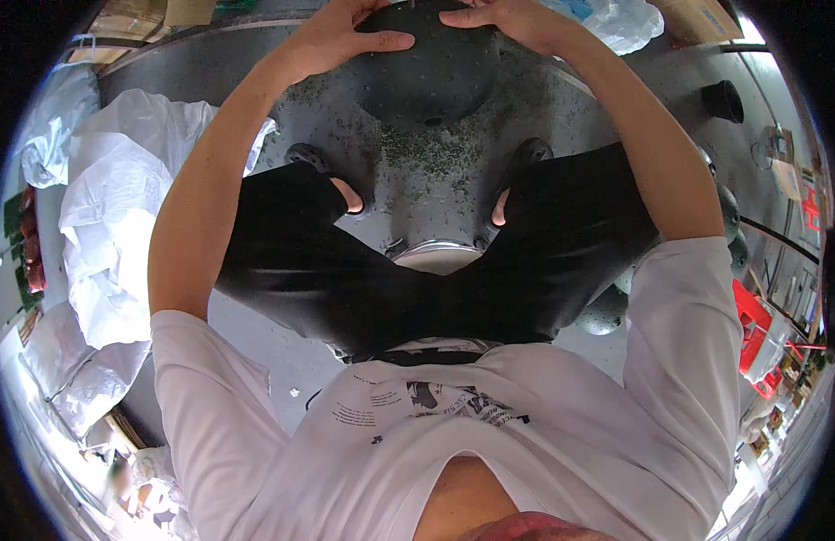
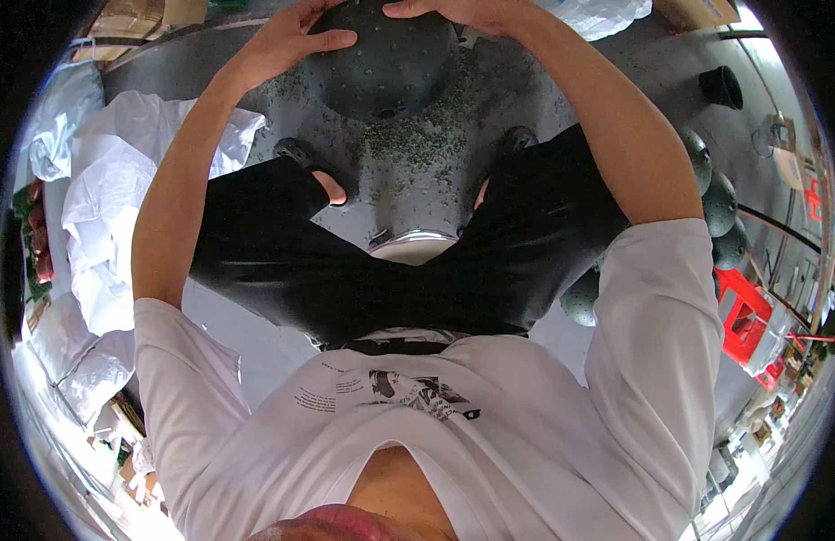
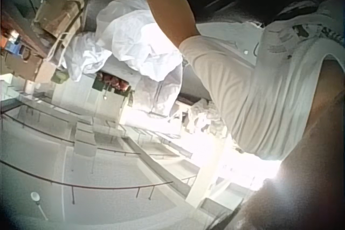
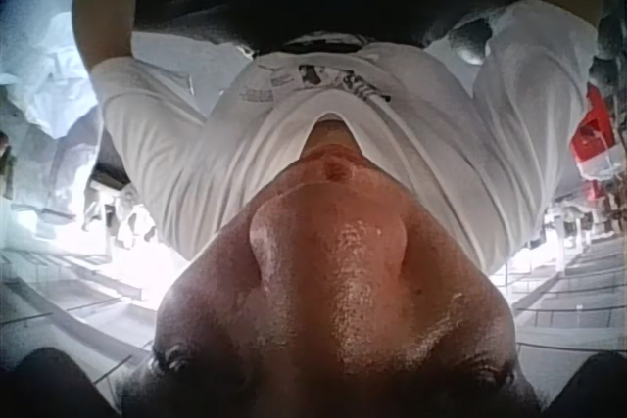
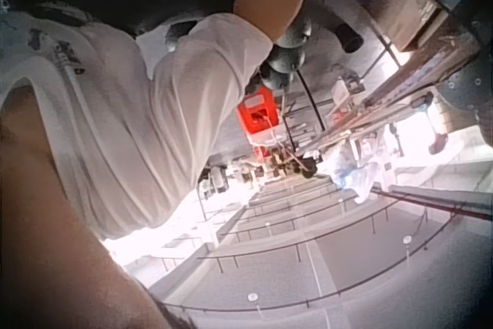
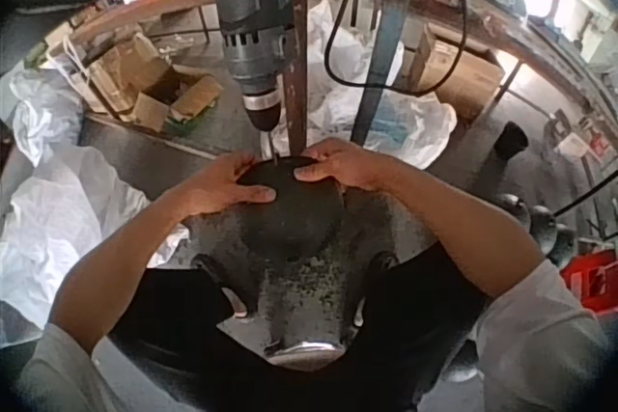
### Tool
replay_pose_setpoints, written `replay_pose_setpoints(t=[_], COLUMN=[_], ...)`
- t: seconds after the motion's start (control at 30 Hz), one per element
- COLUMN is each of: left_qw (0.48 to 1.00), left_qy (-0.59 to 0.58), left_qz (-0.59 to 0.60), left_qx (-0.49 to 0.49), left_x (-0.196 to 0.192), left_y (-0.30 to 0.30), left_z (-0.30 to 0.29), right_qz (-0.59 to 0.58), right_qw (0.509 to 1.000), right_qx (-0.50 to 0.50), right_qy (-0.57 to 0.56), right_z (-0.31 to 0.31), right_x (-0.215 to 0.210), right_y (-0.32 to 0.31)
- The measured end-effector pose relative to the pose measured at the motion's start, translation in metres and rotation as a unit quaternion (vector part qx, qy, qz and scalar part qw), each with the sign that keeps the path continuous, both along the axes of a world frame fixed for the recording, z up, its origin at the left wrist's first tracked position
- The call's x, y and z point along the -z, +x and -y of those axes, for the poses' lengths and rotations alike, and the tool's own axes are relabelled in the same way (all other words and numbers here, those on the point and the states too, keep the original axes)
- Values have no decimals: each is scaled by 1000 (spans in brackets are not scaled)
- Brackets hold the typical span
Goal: Cleaning and trimming holes on green molded plastic shell components in a factory setting.
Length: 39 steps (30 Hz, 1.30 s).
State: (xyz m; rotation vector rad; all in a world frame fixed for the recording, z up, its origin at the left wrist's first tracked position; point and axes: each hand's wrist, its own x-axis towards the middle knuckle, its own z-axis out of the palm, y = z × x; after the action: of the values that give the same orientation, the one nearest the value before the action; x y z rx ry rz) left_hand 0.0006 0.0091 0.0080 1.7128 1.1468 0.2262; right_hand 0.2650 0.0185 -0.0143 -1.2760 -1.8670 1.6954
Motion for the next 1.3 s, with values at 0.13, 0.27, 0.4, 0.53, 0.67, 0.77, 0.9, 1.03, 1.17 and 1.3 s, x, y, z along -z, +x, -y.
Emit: replay_pose_setpoints(t=[0.13, 0.27, 0.4, 0.53, 0.67, 0.77, 0.9, 1.03, 1.17, 1.3], left_qw=[1000, 999, 999, 998, 996, 995, 999, 998, 1000, 1000], left_qy=[-13, -23, -18, -27, -41, -37, -26, -44, -17, -10], left_qz=[10, 33, 38, 50, 79, 95, 46, 49, -1, -12], left_qx=[7, 2, 3, 10, 17, 14, 8, 12, 3, 27], left_x=[-4, -3, -1, 0, -2, -2, -4, -1, -8, -14], left_y=[0, -1, -1, -3, -1, 0, 0, -5, -2, -4], left_z=[2, 0, -1, -2, 0, 0, -1, -4, -3, -4], right_qz=[10, -14, -49, -36, -16, -25, -47, -15, 6, 13], right_qw=[1000, 1000, 998, 999, 1000, 999, 998, 1000, 1000, 1000], right_qx=[-10, 14, -19, -2, 16, 24, 16, 8, 21, 18], right_qy=[-3, 17, -21, -21, 11, 3, -29, 3, 1, 14], right_z=[1, -1, -1, 0, 1, -1, -2, 0, 2, 4], right_x=[-3, 3, 1, -4, -2, 1, 3, -4, -9, -12], right_y=[0, 1, 2, -1, 1, 1, 2, -3, -1, -3])
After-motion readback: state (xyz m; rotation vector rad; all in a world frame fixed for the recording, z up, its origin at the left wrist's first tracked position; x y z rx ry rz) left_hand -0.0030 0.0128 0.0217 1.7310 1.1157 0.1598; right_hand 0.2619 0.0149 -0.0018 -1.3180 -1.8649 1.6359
